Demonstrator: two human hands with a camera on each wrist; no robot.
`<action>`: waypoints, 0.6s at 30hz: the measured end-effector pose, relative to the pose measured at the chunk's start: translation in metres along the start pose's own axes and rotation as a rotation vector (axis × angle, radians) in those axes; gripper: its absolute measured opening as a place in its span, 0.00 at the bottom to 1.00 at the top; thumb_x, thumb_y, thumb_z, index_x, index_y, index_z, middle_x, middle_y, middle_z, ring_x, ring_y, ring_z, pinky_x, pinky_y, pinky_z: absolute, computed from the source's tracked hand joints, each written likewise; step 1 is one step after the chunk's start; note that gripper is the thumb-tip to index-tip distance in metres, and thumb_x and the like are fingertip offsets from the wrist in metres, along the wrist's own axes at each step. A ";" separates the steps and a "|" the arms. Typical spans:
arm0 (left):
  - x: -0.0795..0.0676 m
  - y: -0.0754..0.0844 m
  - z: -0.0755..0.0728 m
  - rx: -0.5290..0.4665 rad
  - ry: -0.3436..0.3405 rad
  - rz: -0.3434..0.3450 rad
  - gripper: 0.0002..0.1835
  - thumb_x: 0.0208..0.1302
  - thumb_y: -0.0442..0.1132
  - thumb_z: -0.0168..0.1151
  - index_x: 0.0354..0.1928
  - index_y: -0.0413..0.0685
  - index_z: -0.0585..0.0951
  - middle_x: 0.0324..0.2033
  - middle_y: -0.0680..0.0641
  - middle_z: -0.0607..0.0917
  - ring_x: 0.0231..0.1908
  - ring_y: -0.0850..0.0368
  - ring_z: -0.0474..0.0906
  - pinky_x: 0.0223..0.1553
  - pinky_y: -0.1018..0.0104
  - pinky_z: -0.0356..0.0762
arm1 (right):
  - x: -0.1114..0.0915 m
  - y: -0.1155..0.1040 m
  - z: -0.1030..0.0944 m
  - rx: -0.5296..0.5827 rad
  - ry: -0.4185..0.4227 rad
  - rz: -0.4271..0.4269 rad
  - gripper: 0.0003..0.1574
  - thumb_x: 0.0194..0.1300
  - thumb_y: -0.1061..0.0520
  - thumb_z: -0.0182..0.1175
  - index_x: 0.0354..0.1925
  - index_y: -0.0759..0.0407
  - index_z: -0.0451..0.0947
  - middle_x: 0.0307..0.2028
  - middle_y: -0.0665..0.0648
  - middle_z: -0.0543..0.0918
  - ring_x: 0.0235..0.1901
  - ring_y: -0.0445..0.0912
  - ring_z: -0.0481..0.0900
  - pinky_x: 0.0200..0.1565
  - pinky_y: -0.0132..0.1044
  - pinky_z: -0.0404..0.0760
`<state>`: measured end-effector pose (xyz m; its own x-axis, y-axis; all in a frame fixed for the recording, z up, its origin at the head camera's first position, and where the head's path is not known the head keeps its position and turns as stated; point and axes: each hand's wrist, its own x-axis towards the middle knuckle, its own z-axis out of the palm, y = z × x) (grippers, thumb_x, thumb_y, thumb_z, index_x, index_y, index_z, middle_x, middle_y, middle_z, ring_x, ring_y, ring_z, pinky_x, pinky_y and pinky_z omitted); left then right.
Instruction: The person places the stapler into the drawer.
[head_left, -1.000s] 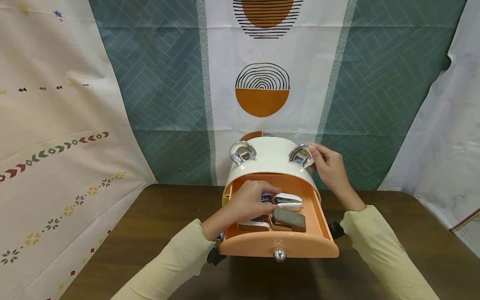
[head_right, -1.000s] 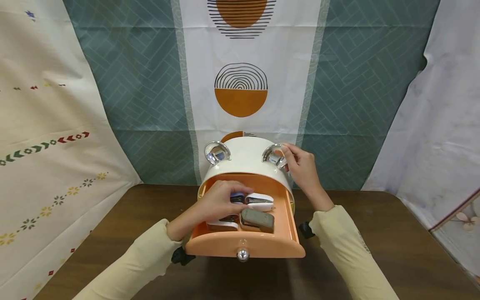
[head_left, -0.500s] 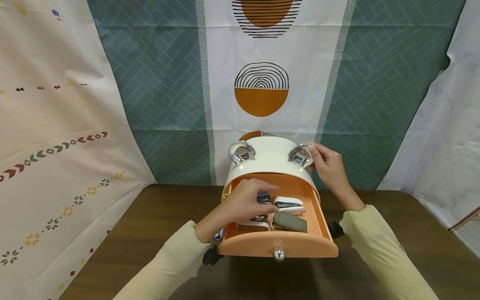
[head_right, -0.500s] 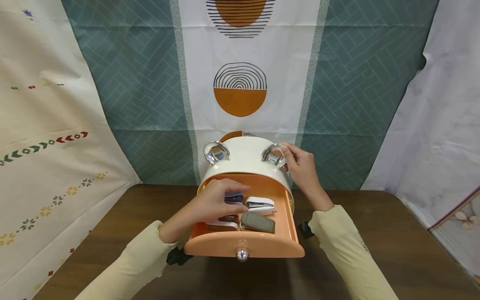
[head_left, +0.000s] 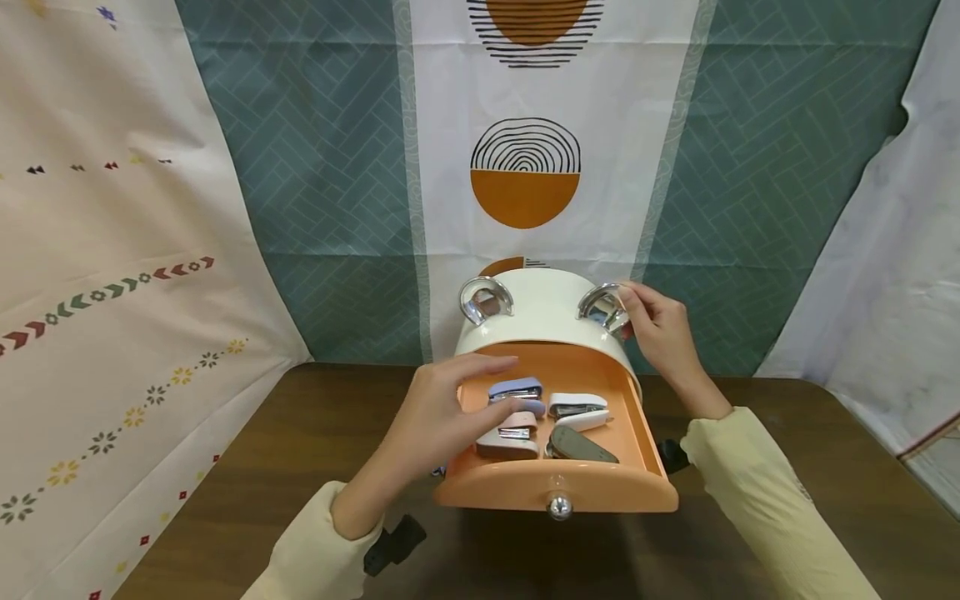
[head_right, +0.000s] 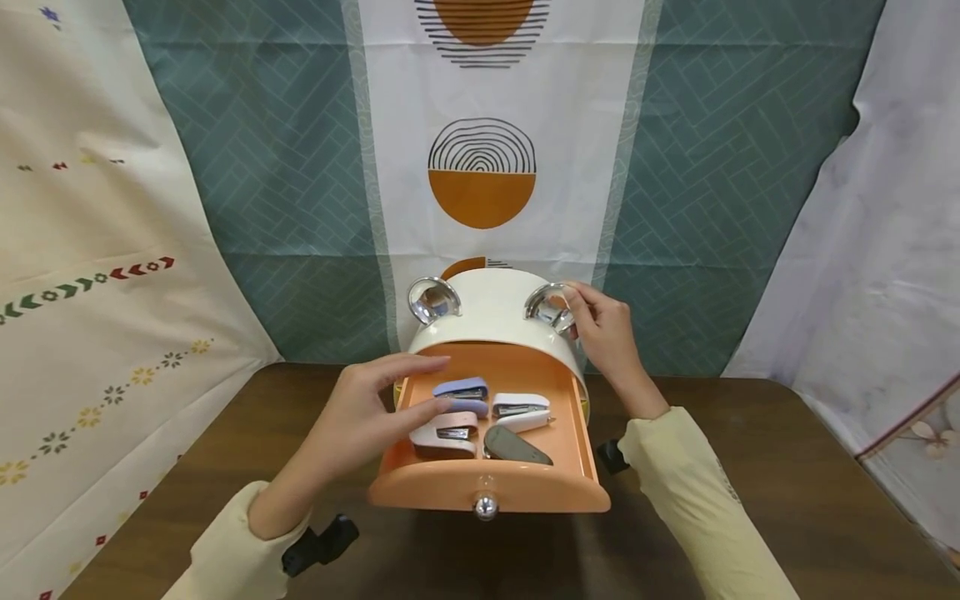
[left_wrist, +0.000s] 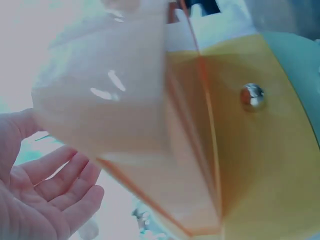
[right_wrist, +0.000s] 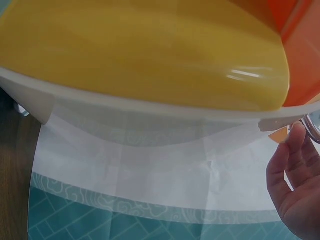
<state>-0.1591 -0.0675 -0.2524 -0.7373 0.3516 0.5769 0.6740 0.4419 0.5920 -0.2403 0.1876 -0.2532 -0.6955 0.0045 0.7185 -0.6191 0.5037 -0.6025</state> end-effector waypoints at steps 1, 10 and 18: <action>-0.003 0.002 -0.001 -0.002 0.029 0.014 0.19 0.50 0.39 0.69 0.46 0.46 0.82 0.43 0.52 0.83 0.47 0.60 0.77 0.46 0.58 0.74 | 0.000 0.000 0.000 0.001 0.000 0.000 0.15 0.66 0.66 0.49 0.46 0.76 0.75 0.20 0.67 0.75 0.13 0.36 0.69 0.22 0.22 0.70; -0.032 0.016 -0.008 -0.032 0.198 0.036 0.15 0.47 0.36 0.71 0.40 0.47 0.84 0.35 0.55 0.84 0.37 0.64 0.79 0.37 0.64 0.77 | 0.002 0.000 0.000 0.011 0.015 -0.011 0.14 0.65 0.67 0.49 0.45 0.76 0.75 0.21 0.64 0.76 0.13 0.37 0.70 0.21 0.23 0.71; -0.054 0.022 0.000 -0.051 0.256 0.136 0.11 0.45 0.33 0.71 0.34 0.47 0.83 0.29 0.53 0.85 0.29 0.62 0.79 0.31 0.68 0.77 | 0.002 0.001 0.001 0.006 0.005 -0.004 0.15 0.66 0.66 0.49 0.45 0.76 0.75 0.20 0.64 0.76 0.13 0.38 0.70 0.21 0.21 0.70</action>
<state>-0.1046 -0.0770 -0.2708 -0.6086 0.1822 0.7723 0.7720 0.3608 0.5233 -0.2424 0.1876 -0.2526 -0.6911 0.0062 0.7227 -0.6244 0.4986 -0.6013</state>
